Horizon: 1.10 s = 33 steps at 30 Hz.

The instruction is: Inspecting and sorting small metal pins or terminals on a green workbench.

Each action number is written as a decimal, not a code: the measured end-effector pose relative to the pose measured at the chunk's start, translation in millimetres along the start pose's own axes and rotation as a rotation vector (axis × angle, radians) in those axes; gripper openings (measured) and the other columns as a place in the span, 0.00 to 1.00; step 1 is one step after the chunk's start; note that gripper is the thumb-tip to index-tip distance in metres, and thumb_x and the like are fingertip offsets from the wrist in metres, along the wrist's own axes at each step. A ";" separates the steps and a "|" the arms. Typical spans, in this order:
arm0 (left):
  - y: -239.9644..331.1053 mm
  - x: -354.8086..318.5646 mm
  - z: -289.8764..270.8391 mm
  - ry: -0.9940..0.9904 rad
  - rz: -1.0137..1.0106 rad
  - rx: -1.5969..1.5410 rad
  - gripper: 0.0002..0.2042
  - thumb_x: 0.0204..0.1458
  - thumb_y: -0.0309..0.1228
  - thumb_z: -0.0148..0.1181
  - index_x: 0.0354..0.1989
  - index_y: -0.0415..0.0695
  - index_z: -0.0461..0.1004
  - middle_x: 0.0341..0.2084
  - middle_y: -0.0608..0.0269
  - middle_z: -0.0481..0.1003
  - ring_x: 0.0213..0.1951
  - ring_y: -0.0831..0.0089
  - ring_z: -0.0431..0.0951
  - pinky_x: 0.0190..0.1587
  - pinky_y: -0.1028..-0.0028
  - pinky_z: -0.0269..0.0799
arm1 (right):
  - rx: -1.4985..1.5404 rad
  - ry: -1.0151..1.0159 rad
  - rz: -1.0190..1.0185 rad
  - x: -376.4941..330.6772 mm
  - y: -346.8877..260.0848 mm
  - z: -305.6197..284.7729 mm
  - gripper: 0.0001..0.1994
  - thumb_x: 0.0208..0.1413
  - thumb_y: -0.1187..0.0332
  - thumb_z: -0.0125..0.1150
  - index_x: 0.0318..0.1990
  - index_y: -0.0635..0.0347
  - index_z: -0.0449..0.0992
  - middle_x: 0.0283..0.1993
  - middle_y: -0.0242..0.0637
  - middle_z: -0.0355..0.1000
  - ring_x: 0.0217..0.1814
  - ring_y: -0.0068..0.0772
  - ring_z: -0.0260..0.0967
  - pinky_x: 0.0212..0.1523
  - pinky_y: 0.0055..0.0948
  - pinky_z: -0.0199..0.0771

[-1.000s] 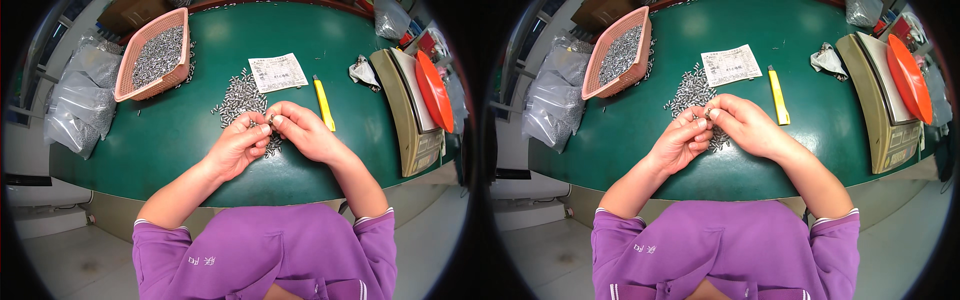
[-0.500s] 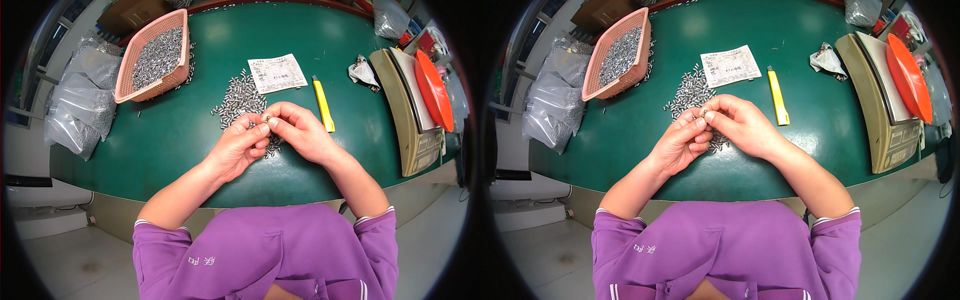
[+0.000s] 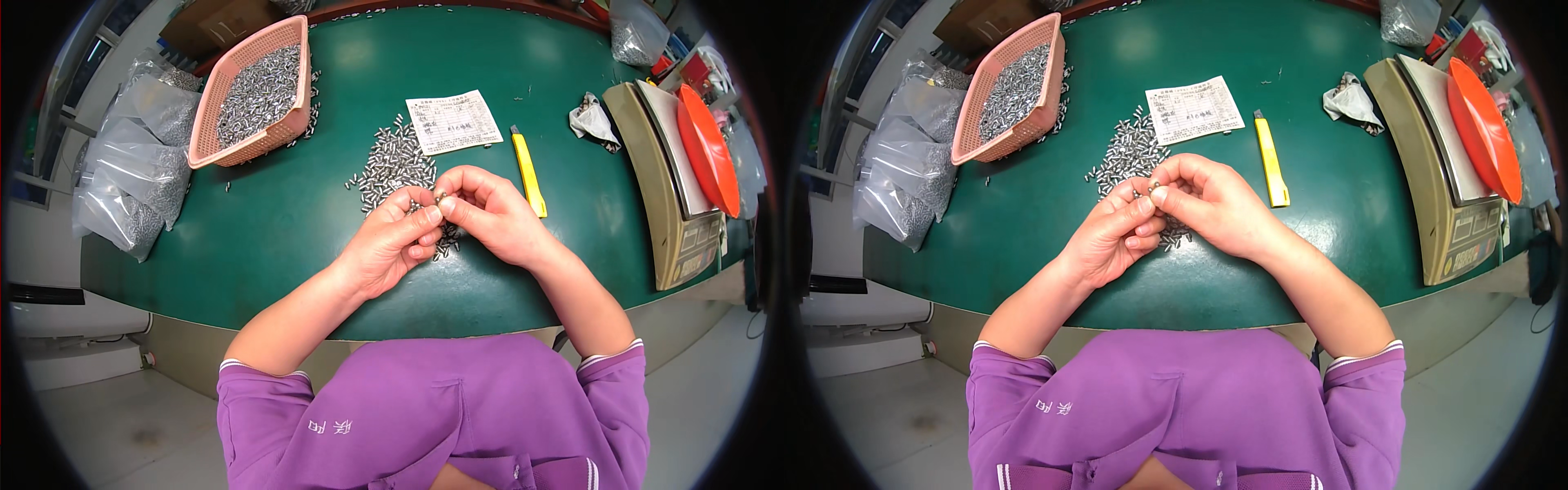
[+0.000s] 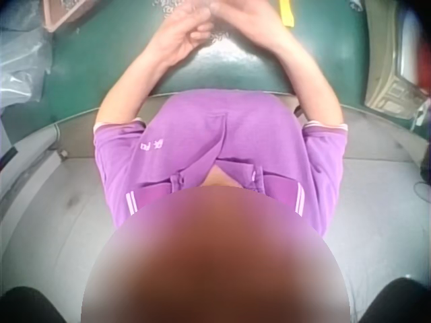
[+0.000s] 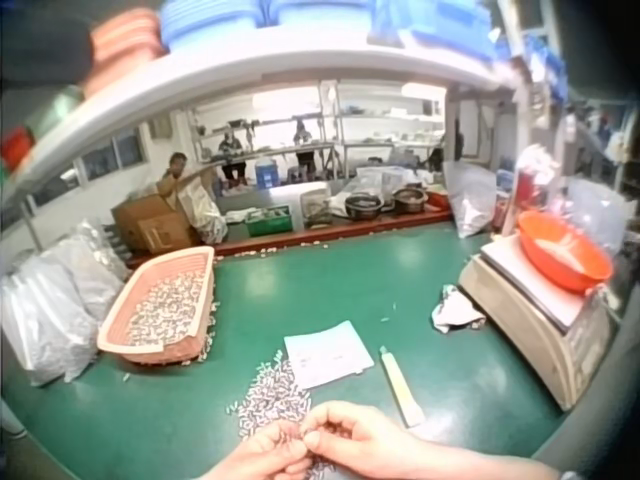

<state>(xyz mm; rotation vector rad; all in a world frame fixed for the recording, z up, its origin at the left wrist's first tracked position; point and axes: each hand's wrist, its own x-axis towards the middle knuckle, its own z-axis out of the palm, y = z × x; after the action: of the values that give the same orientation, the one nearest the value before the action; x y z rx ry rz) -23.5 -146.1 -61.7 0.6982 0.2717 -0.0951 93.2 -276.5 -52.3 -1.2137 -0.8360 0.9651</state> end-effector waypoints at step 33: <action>4.2 1.6 -6.5 0.069 0.045 -0.194 0.13 0.57 0.40 0.41 0.36 0.42 0.61 0.30 0.59 0.64 0.24 0.79 0.60 0.19 0.85 0.54 | -1.205 0.152 -0.233 -1.4 -2.0 -15.0 0.05 0.40 0.71 0.60 0.27 0.59 0.71 0.29 0.36 0.66 0.36 0.38 0.65 0.37 0.34 0.66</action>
<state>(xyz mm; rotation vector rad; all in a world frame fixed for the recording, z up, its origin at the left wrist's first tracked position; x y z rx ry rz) -22.6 -138.7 -64.2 0.5150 0.3266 -0.0020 106.7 -283.4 -52.8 -2.0873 -1.4656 0.0796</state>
